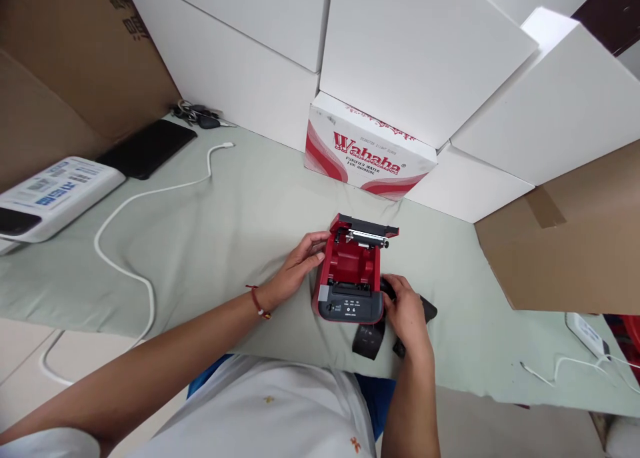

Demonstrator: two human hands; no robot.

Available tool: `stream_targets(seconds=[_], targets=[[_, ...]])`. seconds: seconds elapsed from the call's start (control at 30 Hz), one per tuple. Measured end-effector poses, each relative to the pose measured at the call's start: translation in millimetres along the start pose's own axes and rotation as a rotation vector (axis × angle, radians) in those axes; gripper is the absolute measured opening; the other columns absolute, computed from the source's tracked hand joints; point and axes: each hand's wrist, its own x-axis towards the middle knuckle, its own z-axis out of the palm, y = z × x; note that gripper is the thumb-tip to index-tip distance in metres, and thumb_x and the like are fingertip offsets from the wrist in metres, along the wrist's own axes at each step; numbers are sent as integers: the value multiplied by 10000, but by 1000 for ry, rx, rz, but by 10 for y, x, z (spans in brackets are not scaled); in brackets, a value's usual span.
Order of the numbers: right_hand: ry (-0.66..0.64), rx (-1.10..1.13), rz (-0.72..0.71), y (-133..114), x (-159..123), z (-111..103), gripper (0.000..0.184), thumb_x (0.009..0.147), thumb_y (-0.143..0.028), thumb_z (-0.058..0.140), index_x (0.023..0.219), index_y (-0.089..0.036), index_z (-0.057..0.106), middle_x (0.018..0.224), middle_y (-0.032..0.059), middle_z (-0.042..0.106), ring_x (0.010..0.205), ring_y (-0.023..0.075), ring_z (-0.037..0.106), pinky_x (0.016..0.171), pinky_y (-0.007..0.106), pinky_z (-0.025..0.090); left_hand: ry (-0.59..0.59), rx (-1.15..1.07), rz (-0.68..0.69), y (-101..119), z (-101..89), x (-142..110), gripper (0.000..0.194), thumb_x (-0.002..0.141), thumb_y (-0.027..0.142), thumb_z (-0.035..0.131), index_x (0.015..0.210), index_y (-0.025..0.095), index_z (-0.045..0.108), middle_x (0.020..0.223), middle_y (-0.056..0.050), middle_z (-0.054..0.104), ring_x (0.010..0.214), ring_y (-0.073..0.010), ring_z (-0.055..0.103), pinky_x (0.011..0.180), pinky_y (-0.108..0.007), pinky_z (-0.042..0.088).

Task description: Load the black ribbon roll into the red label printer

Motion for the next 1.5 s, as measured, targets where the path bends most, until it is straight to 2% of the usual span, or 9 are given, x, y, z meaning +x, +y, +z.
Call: stream_targets(seconds=[0.1,0.27,0.37,0.47,0.63,0.8,1.13,1.33,1.5], targets=[[-63,18,-10,-68,-82,-167,384,951,-333,634,1282,-229,800,1263,124,816,1149,295,793,1026,471,637,-7,-17,-4,-1,1,2,479,1046,534,688,1432,265,603,1597,-122,579,1535,-352,519,1334,-570,365],[-326,115,-92,-149,-468,-914,329,1036,-468,697,1279,-287,826,1235,101,834,1068,264,813,873,351,679,7,-33,-7,-21,7,6,456,1040,505,698,1418,266,612,1580,-117,586,1535,-341,519,1337,-549,366],[-338,193,-210,-254,-528,-1162,339,1030,-474,724,1287,-283,836,1193,113,844,1052,271,817,866,346,680,14,-25,-6,-32,16,19,451,1035,504,697,1405,260,612,1553,-120,598,1518,-340,530,1330,-553,370],[-248,279,-276,-467,-352,-1046,341,1036,-486,717,1274,-272,834,1140,105,837,996,253,801,829,340,664,17,-18,0,-29,27,38,449,1035,522,684,1388,253,617,1535,-122,614,1491,-336,552,1316,-549,384],[-153,162,-188,-893,133,-491,362,1036,-443,681,1326,-260,795,1161,71,817,708,162,695,649,306,589,40,13,5,-12,24,69,432,1039,539,649,1345,235,633,1461,-128,672,1396,-328,622,1241,-531,460],[-89,-151,-189,-1090,436,-173,401,1030,-329,620,1397,-277,772,1342,91,817,1162,283,776,1012,442,610,75,51,11,-23,-2,102,415,1030,528,660,1298,212,666,1382,-113,706,1325,-305,645,1220,-492,468],[-40,-515,-44,-1210,579,-52,446,1054,-413,639,1482,-345,744,1234,86,864,1061,307,811,920,420,600,101,76,28,-74,38,160,375,1020,528,661,1231,217,663,1313,-95,716,1271,-284,657,1184,-457,493],[17,-393,-64,-1172,549,-29,470,1081,-495,586,1485,-313,743,1241,103,861,1066,314,815,944,433,600,111,61,35,-115,42,145,393,1030,543,658,1247,215,656,1352,-115,697,1298,-293,656,1211,-481,485],[65,-236,-38,-1071,573,-8,392,1104,-325,531,1389,-259,792,1363,70,832,1259,247,783,1094,367,578,109,35,40,-182,52,166,377,1019,500,680,1259,211,649,1372,-125,684,1325,-303,656,1239,-513,476]])
